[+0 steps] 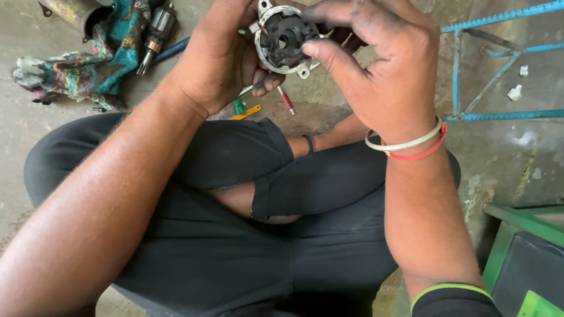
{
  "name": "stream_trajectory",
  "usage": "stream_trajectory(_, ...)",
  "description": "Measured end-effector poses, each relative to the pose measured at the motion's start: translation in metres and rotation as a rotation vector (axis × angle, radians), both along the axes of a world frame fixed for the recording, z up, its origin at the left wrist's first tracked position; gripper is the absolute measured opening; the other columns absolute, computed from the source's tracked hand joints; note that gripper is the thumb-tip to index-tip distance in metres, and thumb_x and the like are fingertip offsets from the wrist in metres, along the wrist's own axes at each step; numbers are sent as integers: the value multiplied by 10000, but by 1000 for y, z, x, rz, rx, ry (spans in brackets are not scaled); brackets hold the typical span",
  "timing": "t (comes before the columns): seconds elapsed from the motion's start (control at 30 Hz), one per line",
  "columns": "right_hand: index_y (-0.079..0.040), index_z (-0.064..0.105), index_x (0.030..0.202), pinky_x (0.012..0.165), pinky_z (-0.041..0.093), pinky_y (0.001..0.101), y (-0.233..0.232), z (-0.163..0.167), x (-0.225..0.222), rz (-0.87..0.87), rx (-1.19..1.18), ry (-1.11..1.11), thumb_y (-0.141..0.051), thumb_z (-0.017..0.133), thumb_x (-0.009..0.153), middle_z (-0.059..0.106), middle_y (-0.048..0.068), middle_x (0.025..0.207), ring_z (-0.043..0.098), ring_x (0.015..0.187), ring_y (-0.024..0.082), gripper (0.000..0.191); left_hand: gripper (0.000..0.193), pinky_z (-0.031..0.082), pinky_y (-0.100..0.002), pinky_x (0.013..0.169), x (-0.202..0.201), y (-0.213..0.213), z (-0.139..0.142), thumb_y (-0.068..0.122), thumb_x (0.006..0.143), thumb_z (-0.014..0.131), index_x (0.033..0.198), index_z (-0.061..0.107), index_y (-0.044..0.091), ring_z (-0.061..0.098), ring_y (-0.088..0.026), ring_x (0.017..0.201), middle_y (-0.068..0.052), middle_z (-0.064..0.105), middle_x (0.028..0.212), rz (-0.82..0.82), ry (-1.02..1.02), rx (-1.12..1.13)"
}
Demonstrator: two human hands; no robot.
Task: The person sits on the floor and assembles a small electric motor by hand. They insert copper wires into the stator, place a black plastic component inside, and use a long metal tool to adjust internal parts. The person also uses a yellow stick to manipulate the assembly and picks up various small parts from the floor.
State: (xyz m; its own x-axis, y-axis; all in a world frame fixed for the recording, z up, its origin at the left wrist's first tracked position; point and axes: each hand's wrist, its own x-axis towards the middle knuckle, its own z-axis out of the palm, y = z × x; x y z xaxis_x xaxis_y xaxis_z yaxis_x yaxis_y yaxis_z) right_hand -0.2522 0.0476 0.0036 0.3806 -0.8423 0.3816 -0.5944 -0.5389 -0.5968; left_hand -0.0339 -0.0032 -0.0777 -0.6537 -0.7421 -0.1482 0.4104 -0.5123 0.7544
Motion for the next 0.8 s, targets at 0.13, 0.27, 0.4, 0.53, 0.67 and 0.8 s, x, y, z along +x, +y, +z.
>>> stream_trajectory(0.13,27,693,1179,822,590,254,0,0,1,-17,45,-26,101,808,1013,694,104,1067,727,957,159,215,591,505,-285,606,1,1,2,558,1040,452,1297,622,54,613,-148,742,-63,664,1056,-4,-2,-59)
stream_trajectory(0.27,35,692,1165,793,592,247,0,-1,3,-27,71,-49,107,799,1004,694,102,1047,723,937,145,207,573,502,-300,616,0,-1,-2,551,1061,467,1300,626,55,617,-165,746,-78,668,1042,-13,10,-57)
stream_trajectory(0.4,49,696,1152,776,581,243,2,0,1,-69,93,-50,97,820,990,701,101,1054,710,903,137,209,545,492,-319,628,-1,-2,-8,546,1063,495,1270,621,59,613,-179,769,-88,667,999,-9,62,-25)
stream_trajectory(0.53,52,684,1175,815,591,243,4,-1,1,-93,75,-76,83,830,1013,718,97,1045,715,910,127,221,547,491,-314,653,2,-2,-12,542,1016,499,1259,604,63,630,-179,805,-78,688,1042,16,31,38)
stream_trajectory(0.67,45,668,1192,830,605,240,4,-7,7,-87,39,-81,76,826,1028,722,100,1078,729,936,133,230,578,508,-334,684,3,-2,-15,566,1059,522,1268,614,35,651,-211,825,-101,690,1025,8,99,-1)
stream_trajectory(0.8,38,656,1170,803,600,236,3,-9,11,-95,28,-51,72,827,1015,721,102,1097,733,921,135,234,562,510,-333,680,3,-3,-16,542,1039,530,1252,628,31,653,-204,827,-99,695,1046,28,110,20)
